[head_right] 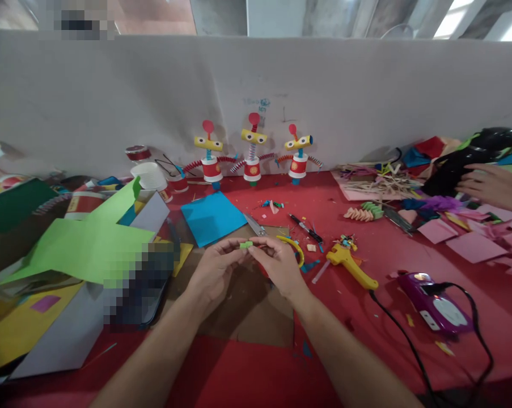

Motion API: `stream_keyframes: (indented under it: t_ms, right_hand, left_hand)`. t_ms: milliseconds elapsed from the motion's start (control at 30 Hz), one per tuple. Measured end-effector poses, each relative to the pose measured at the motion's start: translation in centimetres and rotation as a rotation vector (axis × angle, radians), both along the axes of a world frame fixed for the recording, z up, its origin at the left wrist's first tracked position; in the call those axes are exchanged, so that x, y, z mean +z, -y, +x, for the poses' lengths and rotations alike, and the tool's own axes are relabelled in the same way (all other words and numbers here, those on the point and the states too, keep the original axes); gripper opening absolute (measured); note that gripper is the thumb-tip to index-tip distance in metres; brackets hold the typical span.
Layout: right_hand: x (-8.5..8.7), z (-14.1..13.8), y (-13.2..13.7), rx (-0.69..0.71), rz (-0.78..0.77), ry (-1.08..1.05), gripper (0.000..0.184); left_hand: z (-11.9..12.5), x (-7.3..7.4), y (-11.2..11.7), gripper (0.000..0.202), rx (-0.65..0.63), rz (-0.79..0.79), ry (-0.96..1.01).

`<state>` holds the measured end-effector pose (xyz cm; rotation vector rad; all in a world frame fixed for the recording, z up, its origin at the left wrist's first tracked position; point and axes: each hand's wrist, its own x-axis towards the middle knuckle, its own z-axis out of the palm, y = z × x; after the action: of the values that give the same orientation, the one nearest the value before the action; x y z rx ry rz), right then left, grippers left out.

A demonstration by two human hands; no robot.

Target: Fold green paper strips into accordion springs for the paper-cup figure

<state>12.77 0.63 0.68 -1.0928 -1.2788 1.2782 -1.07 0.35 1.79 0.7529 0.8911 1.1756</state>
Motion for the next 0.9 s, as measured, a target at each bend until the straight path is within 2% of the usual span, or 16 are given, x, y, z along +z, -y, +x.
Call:
stream_keyframes:
  t_ms: [300,500,767,900]
  right_hand:
    - [-0.71,-0.09,-0.14,-0.043,0.033,0.065,0.025]
    - [-0.34,-0.13,-0.08,-0.011,0.001,0.040,0.025]
    - [-0.76,-0.09,-0.23,-0.012,0.029,0.050,0.026]
    - [-0.93,-0.08,-0.25,-0.010,0.032,0.056,0.028]
  left_hand:
    - [0.01,-0.04,-0.05,0.021,0.006,0.024,-0.055]
    - [0.04,-0.37,-0.27,0.021,0.034,0.012,-0.083]
    - [0.43,-0.82,-0.18,0.021,0.027,0.087,-0.075]
    - [0.52,-0.79,-0.12,0.020,0.052,0.061,-0.095]
